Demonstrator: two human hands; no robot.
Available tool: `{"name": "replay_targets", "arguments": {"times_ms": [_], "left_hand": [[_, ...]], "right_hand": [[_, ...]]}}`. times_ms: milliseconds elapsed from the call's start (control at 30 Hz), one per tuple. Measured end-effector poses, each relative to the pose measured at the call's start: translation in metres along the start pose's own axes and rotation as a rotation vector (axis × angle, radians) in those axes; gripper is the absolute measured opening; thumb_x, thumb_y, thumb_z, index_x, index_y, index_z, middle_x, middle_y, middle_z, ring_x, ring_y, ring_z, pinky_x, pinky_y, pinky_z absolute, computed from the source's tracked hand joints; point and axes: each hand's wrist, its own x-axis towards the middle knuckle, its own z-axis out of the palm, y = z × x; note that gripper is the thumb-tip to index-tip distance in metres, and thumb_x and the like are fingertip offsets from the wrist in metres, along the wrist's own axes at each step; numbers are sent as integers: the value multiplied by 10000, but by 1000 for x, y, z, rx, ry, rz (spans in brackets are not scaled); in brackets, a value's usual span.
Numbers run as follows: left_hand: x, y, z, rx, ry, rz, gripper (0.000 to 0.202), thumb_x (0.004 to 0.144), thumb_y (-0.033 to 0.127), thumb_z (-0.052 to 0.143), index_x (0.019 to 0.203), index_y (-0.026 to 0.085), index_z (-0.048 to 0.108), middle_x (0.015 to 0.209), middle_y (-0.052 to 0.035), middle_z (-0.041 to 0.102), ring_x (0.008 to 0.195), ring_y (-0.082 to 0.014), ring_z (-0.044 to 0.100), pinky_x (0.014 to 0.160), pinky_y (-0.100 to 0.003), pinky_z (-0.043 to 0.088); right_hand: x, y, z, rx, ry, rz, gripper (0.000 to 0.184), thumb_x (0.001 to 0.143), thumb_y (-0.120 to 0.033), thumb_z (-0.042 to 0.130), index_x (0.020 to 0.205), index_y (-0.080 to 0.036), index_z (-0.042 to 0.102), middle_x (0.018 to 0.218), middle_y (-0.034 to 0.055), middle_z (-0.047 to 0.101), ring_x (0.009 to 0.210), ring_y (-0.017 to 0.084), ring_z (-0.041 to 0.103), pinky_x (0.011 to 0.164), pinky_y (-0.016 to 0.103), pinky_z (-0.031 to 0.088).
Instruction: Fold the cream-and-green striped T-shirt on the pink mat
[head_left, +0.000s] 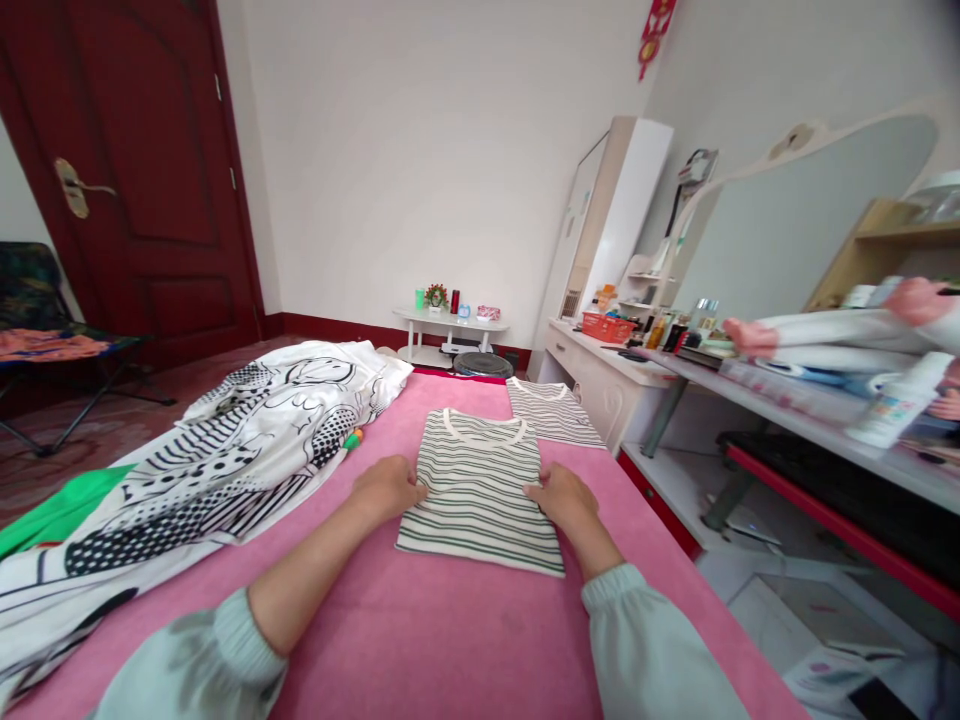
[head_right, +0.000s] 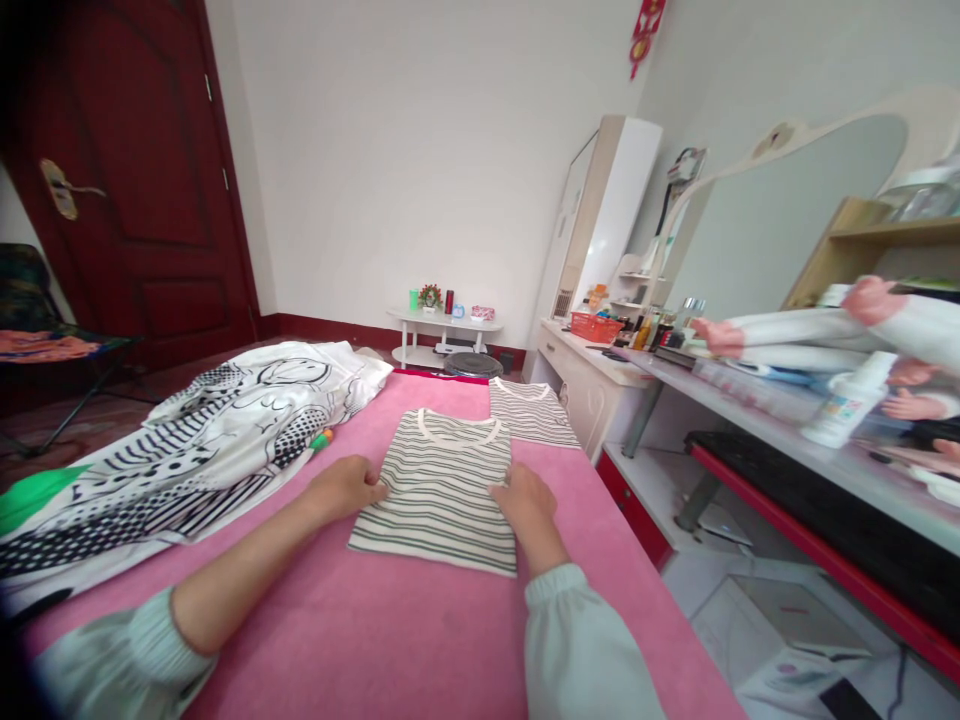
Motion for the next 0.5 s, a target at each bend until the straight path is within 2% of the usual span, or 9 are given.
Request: {"name": "replay_targets", "arguments": {"times_ms": [133, 267, 400, 500], "left_hand": [[5, 0, 4, -95, 82, 35, 151, 705, 331, 579, 638, 196, 579, 738, -33, 668, 736, -207, 627, 568, -258, 365], [7, 1, 10, -267, 159, 96, 83, 699, 251, 605, 739, 189, 566, 745, -15, 660, 711, -170, 617, 579, -233, 393], [1, 10, 17, -451, 214, 239, 274, 672, 133, 603, 937, 190, 567, 770, 10, 648, 669, -136, 606, 590, -215, 423], [-6, 25, 27, -605, 244, 356, 282, 683, 95, 562, 950, 181, 589, 798, 4, 652, 676, -127, 610, 611, -214, 445]], "right_hand": [[0, -3, 0, 67, -11, -4, 459, 686, -488, 624, 1073, -245, 590, 1047, 56, 681, 984, 264, 634, 743, 333, 446], [2, -3, 3, 132, -5, -51, 519, 697, -443, 631, 1163, -223, 568, 1115, 66, 666, 1023, 244, 621, 803, 320, 444], [1, -5, 5, 148, 34, -75, 562, 696, -385, 640, 1228, -223, 554, 1116, 74, 665, 1017, 245, 621, 812, 326, 448], [-2, -13, 7, 215, 73, -142, 481, 707, -300, 626, 1184, -241, 604, 1017, 46, 691, 953, 224, 637, 794, 309, 459]]}}
